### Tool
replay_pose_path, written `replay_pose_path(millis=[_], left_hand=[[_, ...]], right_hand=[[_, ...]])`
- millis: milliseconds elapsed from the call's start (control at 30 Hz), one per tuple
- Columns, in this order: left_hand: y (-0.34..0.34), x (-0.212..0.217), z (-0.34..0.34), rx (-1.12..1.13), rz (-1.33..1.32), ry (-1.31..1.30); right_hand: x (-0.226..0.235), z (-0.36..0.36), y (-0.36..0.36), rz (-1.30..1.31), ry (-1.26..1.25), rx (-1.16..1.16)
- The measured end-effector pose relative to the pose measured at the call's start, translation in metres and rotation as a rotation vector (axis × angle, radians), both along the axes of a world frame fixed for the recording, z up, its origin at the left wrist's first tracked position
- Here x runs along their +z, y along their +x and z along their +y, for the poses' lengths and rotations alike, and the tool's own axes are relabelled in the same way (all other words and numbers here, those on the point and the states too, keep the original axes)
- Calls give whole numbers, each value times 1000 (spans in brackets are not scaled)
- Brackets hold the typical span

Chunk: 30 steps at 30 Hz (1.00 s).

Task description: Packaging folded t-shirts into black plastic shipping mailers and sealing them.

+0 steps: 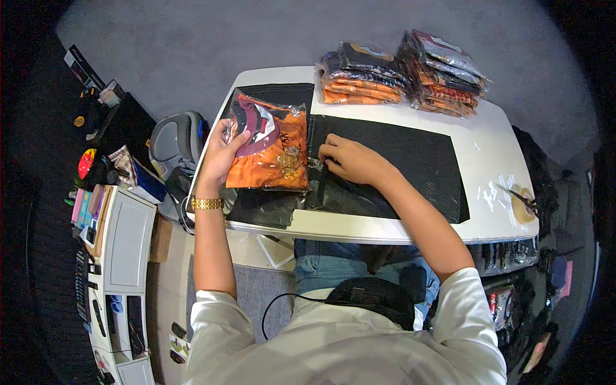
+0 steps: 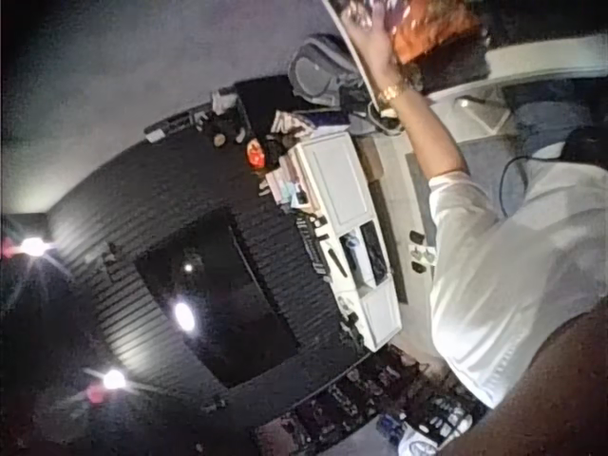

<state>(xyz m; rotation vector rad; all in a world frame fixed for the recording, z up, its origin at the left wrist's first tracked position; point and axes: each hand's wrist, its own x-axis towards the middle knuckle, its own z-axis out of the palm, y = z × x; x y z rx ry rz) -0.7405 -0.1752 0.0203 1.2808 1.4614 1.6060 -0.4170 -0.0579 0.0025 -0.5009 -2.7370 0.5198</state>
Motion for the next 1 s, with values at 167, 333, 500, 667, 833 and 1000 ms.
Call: replay_pose_path(millis=[167, 333, 500, 667, 833, 1000], left_hand=[[10, -9, 9, -34, -55, -20], [14, -20, 8, -54, -91, -46], [4, -15, 5, -43, -46, -72], [8, -8, 11, -88, -80, -57], [6, -13, 14, -89, -58, -153], [12, -19, 21, -141, -119, -159]], right_hand=[[0, 2, 0, 72, 21, 27], [1, 1, 4, 62, 44, 14], [9, 0, 9, 78, 27, 7], [8, 2, 9, 67, 41, -15], [2, -1, 4, 64, 67, -26], [1, 0, 4, 32, 99, -49]])
